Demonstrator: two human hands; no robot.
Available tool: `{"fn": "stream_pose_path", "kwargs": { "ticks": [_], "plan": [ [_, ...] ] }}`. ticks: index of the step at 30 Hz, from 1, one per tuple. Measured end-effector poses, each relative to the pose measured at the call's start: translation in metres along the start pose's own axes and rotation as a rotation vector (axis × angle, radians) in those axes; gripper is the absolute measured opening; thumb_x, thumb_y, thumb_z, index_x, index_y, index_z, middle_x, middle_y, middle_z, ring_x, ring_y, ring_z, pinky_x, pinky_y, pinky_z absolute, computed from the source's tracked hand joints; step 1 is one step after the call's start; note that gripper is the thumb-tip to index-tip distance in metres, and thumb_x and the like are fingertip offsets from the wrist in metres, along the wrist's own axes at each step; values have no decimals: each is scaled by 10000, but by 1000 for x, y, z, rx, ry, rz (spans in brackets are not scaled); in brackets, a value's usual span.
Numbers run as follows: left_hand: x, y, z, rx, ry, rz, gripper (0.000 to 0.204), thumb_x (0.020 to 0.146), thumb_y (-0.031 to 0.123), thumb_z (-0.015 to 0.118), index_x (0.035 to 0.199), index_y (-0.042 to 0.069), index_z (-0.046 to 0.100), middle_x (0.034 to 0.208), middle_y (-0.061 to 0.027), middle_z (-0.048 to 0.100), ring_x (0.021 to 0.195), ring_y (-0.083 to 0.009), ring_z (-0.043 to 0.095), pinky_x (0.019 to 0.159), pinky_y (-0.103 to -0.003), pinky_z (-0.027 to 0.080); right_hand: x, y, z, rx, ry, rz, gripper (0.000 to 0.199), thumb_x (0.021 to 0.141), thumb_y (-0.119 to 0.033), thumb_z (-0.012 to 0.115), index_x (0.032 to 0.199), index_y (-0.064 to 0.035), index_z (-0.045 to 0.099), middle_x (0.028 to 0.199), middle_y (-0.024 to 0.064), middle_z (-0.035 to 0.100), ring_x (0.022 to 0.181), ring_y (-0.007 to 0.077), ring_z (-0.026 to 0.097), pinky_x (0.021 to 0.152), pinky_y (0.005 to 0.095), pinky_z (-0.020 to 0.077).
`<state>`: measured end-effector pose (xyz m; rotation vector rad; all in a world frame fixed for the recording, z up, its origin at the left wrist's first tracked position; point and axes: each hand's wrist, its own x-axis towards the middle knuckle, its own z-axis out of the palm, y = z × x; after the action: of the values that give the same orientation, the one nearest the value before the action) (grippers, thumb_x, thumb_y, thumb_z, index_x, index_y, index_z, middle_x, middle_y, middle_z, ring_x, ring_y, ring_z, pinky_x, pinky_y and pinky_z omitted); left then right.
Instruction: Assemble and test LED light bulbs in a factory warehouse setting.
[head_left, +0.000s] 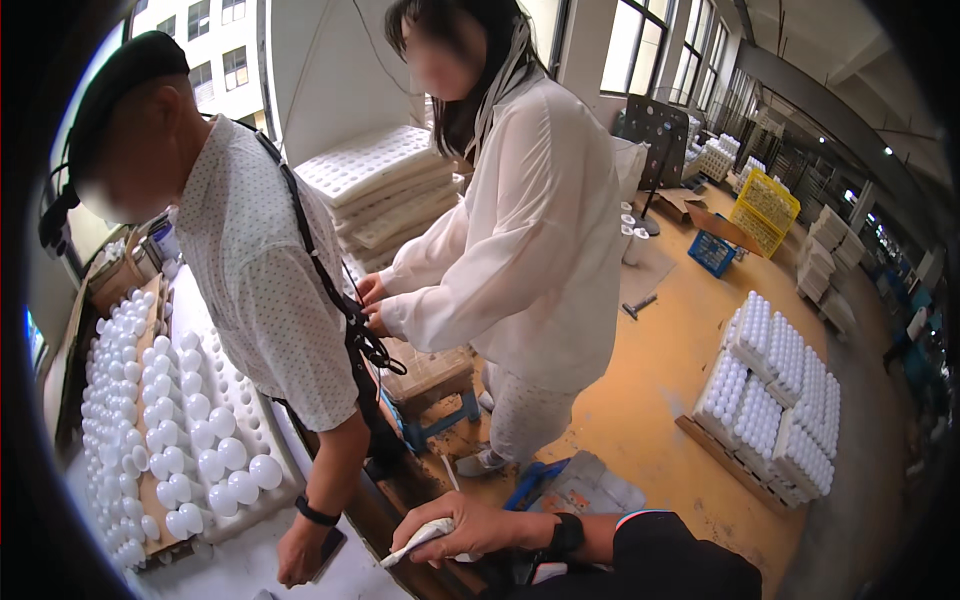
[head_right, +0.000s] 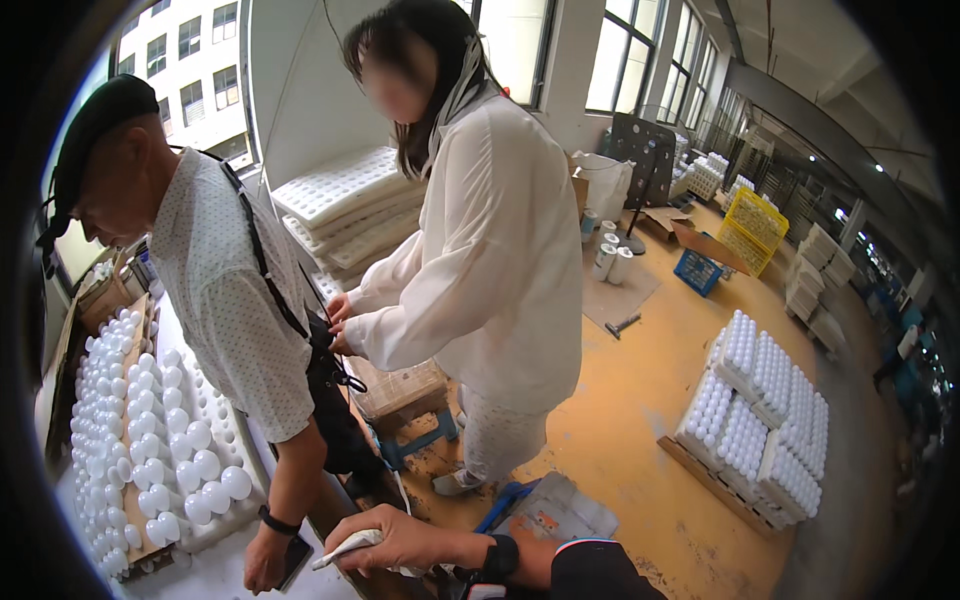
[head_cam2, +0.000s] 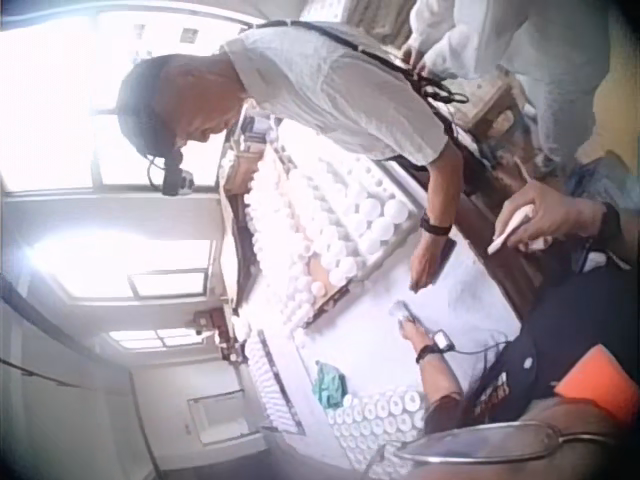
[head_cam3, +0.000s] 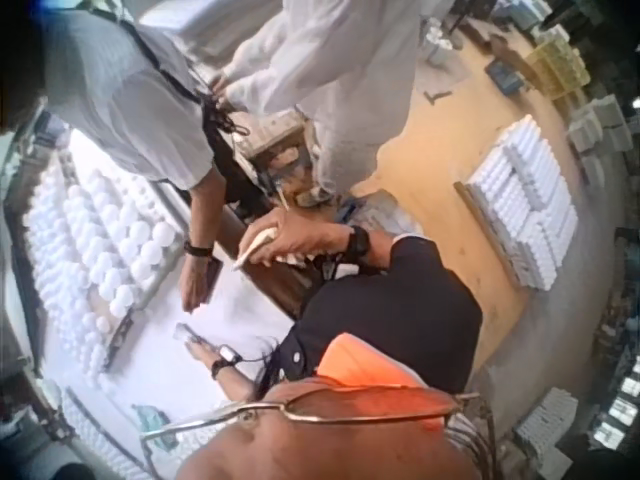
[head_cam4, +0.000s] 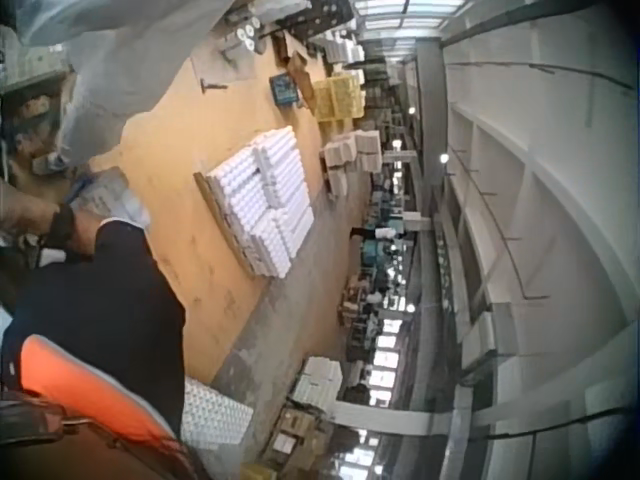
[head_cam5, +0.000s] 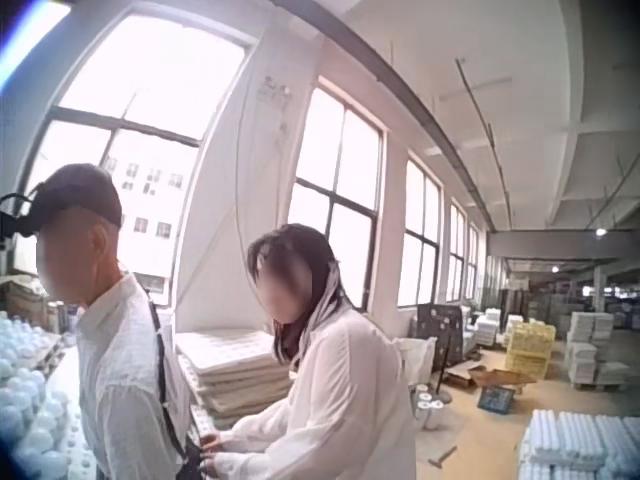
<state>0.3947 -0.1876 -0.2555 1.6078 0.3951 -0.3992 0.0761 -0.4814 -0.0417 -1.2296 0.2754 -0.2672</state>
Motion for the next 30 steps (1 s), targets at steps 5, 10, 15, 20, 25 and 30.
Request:
{"fn": "stream_pose_path", "kwargs": {
  "ticks": [5,10,15,20,25,30],
  "plan": [
    [15,1,11,225,-70,77,450,875,247,456,1190,-70,400,1165,-206,449,1015,-289,456,906,-387,370,-6,7,4,27,-36,-32,217,787,-80,635,1001,-50,618,814,19,605,630,53,546,557,176,423],
    [-50,-41,-3,-48,149,19,403,879,275,464,1140,-32,471,1099,-165,501,955,-276,484,830,-416,396,3,9,19,3,-122,46,209,792,-94,630,997,-55,622,773,7,600,612,50,544,528,180,410],
    [-129,-64,-20,-278,-53,-246,220,802,115,537,1002,27,567,706,-20,499,633,-125,499,588,-274,446,11,4,30,-15,-214,47,258,730,-149,672,952,-24,631,778,62,623,596,94,562,496,208,427],
    [-179,-33,-76,15,-296,168,231,844,131,513,1027,0,565,769,-43,579,644,-95,530,602,-230,449,24,30,45,330,-313,-229,259,768,-250,651,833,-13,568,496,36,456,351,85,344,322,226,257],
    [-259,-7,-131,163,-202,178,217,838,135,546,1012,7,567,894,-46,601,749,-105,564,678,-243,460,36,56,73,463,-468,-256,233,858,-217,557,936,-15,472,478,14,390,316,65,243,294,227,196],
    [-314,3,-204,302,229,305,109,806,67,575,893,15,616,768,-29,607,621,-77,557,581,-198,449,23,64,100,496,-457,-209,235,859,-208,558,970,-27,458,514,14,405,332,57,240,316,218,194]
  ]
}}
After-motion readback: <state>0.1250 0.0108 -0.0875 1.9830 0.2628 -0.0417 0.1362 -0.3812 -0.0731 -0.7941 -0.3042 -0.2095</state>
